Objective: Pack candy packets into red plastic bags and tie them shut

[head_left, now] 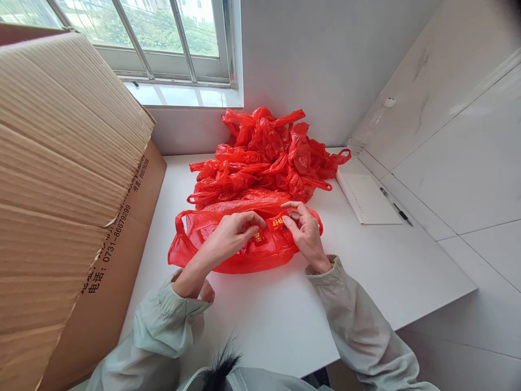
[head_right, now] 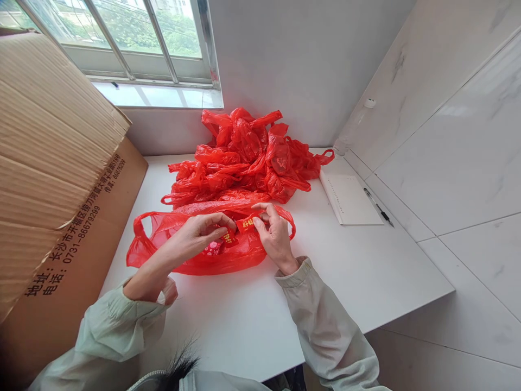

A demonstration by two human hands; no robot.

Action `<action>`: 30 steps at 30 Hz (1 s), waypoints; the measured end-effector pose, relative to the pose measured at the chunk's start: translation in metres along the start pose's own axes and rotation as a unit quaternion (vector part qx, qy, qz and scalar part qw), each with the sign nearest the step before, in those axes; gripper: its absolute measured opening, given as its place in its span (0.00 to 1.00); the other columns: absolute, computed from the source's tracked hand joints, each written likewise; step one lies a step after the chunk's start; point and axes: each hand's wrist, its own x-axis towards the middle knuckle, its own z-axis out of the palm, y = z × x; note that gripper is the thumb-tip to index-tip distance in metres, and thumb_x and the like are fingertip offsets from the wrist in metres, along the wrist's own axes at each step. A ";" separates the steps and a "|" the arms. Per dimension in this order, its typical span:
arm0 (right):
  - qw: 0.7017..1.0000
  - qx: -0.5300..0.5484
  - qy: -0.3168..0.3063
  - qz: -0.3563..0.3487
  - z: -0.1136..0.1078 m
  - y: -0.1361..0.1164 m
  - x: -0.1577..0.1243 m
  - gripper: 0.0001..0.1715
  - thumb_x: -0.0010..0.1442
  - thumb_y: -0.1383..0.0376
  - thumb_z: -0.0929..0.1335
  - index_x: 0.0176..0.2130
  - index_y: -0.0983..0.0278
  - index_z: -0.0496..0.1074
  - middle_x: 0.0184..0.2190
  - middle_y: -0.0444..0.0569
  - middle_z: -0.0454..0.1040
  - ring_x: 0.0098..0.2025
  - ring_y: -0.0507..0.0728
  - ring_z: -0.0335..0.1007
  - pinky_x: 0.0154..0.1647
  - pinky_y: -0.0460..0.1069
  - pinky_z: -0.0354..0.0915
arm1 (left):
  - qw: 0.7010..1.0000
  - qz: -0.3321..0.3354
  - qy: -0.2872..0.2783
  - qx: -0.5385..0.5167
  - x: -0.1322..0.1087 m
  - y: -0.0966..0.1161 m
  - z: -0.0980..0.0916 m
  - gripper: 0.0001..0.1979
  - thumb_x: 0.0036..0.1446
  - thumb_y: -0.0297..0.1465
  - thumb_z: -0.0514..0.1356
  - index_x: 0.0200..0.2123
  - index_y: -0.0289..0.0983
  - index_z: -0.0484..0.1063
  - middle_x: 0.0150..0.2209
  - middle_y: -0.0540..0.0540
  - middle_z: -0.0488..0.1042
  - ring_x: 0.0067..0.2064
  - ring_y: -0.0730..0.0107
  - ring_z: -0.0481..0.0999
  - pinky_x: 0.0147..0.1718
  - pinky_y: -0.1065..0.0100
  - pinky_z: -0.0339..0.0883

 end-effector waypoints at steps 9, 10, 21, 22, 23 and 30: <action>0.998 0.015 -0.053 -0.034 0.002 -0.006 -0.003 0.12 0.63 0.66 0.64 0.47 0.60 0.67 0.22 0.38 0.64 0.25 0.50 0.63 0.30 0.47 0.62 | 1.000 0.019 0.007 0.009 0.000 -0.001 0.002 0.15 0.57 0.44 0.60 0.34 0.37 0.73 0.30 0.50 0.75 0.31 0.69 0.71 0.29 0.70 0.62; 0.997 0.017 -0.062 -0.038 0.002 -0.007 -0.003 0.12 0.63 0.66 0.64 0.48 0.60 0.67 0.24 0.39 0.66 0.26 0.50 0.65 0.31 0.47 0.63 | 1.000 0.023 0.011 0.004 0.000 -0.001 0.003 0.15 0.57 0.44 0.61 0.33 0.37 0.73 0.30 0.50 0.75 0.31 0.69 0.71 0.29 0.70 0.63; 0.993 0.007 -0.098 -0.067 0.002 -0.013 -0.002 0.05 0.61 0.64 0.68 0.38 0.62 0.74 0.35 0.44 0.78 0.36 0.52 0.74 0.38 0.46 0.69 | 0.996 0.035 0.083 0.012 0.001 0.000 0.007 0.15 0.52 0.43 0.66 0.28 0.36 0.77 0.26 0.49 0.77 0.27 0.70 0.71 0.27 0.71 0.63; 0.993 0.004 -0.095 -0.068 0.002 -0.013 -0.002 0.05 0.62 0.64 0.68 0.36 0.62 0.75 0.33 0.44 0.78 0.35 0.52 0.74 0.38 0.46 0.68 | 0.996 0.032 0.086 0.014 0.001 0.000 0.007 0.15 0.51 0.43 0.66 0.28 0.36 0.78 0.26 0.49 0.78 0.27 0.70 0.72 0.28 0.70 0.63; 0.994 0.005 -0.092 -0.066 0.002 -0.013 -0.002 0.06 0.62 0.64 0.68 0.35 0.62 0.75 0.32 0.44 0.78 0.34 0.52 0.73 0.37 0.46 0.68 | 0.996 0.029 0.088 0.013 0.001 0.001 0.008 0.15 0.51 0.43 0.66 0.28 0.36 0.78 0.26 0.48 0.78 0.28 0.69 0.73 0.28 0.70 0.63; 0.991 0.098 -0.092 -0.006 0.005 -0.008 -0.002 0.05 0.60 0.63 0.69 0.33 0.62 0.75 0.30 0.43 0.76 0.35 0.52 0.71 0.38 0.47 0.66 | 0.996 0.010 0.070 -0.047 -0.001 0.004 0.004 0.12 0.51 0.39 0.65 0.27 0.36 0.80 0.26 0.48 0.80 0.26 0.69 0.74 0.25 0.71 0.64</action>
